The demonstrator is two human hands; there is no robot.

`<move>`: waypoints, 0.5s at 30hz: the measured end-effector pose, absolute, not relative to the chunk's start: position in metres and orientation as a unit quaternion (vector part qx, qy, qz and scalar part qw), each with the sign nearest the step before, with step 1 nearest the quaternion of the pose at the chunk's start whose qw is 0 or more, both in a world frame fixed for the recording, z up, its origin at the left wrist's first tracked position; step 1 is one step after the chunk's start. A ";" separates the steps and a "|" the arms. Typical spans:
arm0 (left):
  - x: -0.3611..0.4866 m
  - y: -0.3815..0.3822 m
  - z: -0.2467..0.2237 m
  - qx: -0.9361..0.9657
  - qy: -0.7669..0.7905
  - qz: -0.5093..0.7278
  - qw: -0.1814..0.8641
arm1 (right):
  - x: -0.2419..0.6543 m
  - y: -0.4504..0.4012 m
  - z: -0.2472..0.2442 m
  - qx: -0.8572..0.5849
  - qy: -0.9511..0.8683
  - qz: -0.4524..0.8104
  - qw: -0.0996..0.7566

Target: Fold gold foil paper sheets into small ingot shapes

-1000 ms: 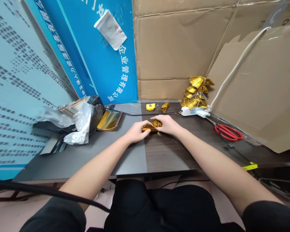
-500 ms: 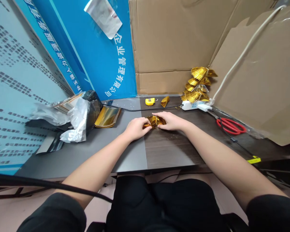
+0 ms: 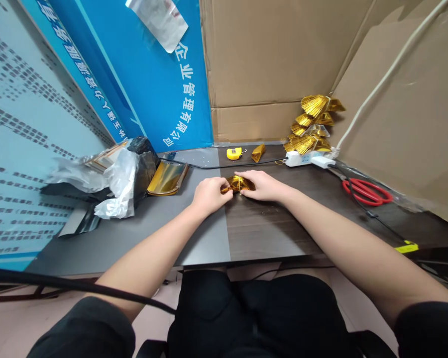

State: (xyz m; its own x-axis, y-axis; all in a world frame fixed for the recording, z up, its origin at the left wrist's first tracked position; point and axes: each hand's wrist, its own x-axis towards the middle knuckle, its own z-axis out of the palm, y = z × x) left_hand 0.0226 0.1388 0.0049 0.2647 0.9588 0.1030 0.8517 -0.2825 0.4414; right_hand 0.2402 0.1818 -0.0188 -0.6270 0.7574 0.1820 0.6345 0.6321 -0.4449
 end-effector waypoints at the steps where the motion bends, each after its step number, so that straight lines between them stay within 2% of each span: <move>1: 0.023 0.139 0.005 0.775 0.588 0.178 0.149 | 0.240 0.182 -0.019 -0.396 -0.884 0.169 0.180; 15: 0.027 0.137 0.007 0.743 0.627 0.186 0.141 | 0.231 0.179 -0.026 -0.403 -0.882 0.150 0.194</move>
State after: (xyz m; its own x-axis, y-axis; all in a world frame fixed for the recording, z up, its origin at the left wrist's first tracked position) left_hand 0.0269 0.1374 0.0072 0.1448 0.9846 0.0984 0.8796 -0.1736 0.4430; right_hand 0.2312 0.1793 -0.0260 -0.5997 0.7688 0.2220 0.6522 0.6303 -0.4211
